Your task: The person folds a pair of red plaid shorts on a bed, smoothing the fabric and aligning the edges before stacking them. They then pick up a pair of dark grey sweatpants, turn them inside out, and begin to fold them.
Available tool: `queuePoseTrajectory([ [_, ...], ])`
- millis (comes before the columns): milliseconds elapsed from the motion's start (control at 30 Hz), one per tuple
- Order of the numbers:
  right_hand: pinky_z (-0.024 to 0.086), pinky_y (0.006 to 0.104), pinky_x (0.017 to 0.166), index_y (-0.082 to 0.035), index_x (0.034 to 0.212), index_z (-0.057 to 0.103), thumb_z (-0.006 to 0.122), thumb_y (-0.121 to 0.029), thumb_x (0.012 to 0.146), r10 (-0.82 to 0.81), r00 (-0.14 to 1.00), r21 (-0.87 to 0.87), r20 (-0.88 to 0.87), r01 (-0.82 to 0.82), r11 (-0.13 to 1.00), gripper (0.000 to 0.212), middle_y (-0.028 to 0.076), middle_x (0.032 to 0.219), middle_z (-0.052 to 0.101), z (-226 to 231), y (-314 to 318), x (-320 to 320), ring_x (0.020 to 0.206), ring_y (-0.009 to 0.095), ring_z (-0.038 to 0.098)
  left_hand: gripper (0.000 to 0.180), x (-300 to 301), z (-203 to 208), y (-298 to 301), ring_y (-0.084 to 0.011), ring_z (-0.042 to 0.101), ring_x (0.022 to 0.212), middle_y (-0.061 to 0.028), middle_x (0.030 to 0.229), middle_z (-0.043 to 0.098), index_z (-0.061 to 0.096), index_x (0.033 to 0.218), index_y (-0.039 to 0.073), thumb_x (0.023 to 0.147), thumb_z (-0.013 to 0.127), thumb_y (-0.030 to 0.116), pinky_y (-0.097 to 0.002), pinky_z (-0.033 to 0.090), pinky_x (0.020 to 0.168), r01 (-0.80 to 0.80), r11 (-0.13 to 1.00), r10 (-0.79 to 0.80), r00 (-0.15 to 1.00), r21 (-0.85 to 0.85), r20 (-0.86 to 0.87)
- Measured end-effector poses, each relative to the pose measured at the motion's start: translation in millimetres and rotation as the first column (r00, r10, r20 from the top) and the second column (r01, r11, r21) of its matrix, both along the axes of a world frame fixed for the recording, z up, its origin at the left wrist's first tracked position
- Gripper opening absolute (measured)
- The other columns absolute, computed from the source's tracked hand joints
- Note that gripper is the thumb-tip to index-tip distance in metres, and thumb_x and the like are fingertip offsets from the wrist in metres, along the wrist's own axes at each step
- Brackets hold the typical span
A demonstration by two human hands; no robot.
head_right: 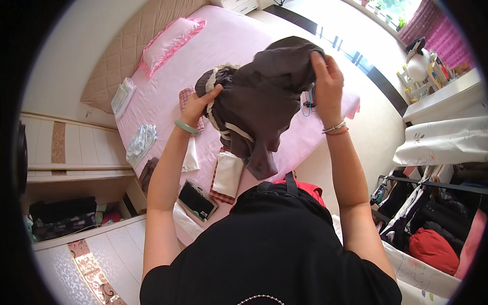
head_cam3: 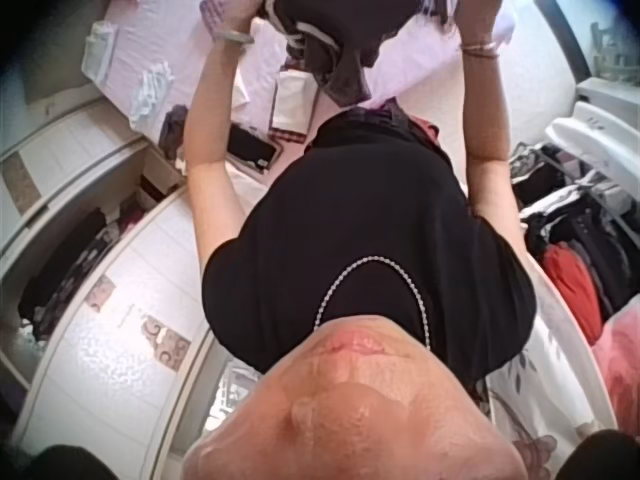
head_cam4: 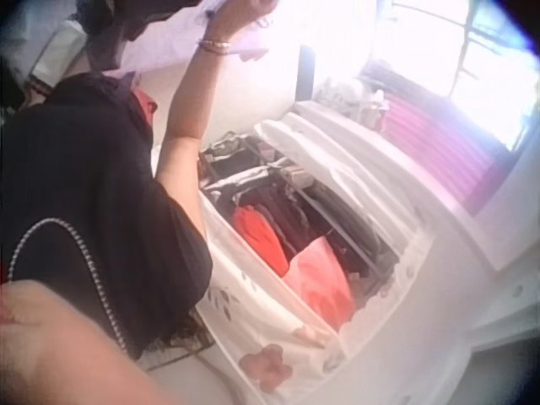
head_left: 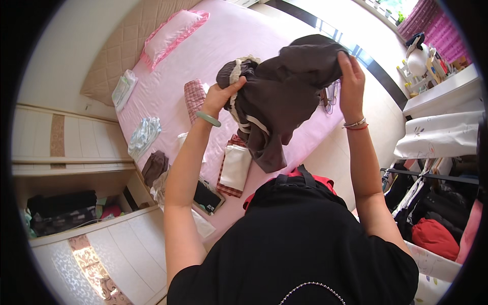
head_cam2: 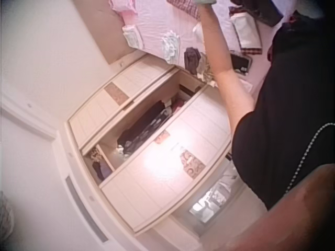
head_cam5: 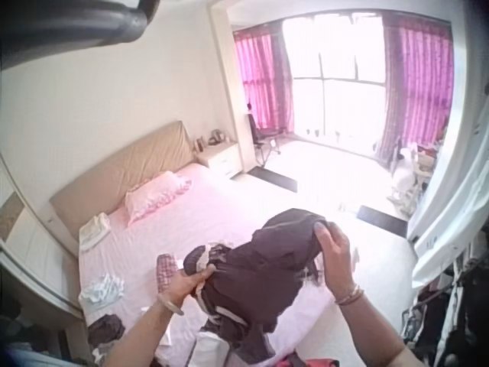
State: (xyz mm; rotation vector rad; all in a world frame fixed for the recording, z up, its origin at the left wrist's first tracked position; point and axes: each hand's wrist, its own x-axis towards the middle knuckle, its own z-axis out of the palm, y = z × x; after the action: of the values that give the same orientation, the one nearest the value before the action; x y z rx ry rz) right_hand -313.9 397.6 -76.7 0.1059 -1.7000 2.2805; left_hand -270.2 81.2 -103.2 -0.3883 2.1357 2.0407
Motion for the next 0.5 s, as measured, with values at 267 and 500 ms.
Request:
queuePoseTrajectory([
  [267, 0.042, 0.0223, 0.062, 0.001, 0.104, 0.066, 0.066, -0.034, 0.094, -0.379, 0.924, 0.197, -0.047, 0.381, 0.903, 0.037, 0.0, 0.076, 0.06, -42.4, 62.1, -37.5, 0.067, 0.008, 0.051, 0.049, 2.6, -22.8, -54.6, -0.0135, 0.065, 0.096, -0.0031, 0.109, 0.07, 0.068, 0.117, 0.004, 0.08, 0.083, 0.033, -0.028, 0.051, 0.085, -0.19, 0.974, 0.201, 0.975, 0.123, -0.089],
  [500, 0.046, 0.048, 0.089, -0.016, 0.121, 0.066, 0.063, -0.053, 0.089, -0.337, 0.935, 0.962, -0.107, 0.184, 0.203, 0.049, 0.01, 0.106, 0.07, -93.1, 51.6, -23.0, 0.108, 0.028, 0.06, 0.051, 1.8, 4.9, -30.3, -0.0142, 0.066, 0.085, -0.006, 0.099, 0.07, 0.065, 0.113, -0.001, 0.087, 0.075, 0.042, -0.0276, 0.053, 0.077, -0.14, 0.928, 0.144, 0.99, 0.346, 0.016],
])
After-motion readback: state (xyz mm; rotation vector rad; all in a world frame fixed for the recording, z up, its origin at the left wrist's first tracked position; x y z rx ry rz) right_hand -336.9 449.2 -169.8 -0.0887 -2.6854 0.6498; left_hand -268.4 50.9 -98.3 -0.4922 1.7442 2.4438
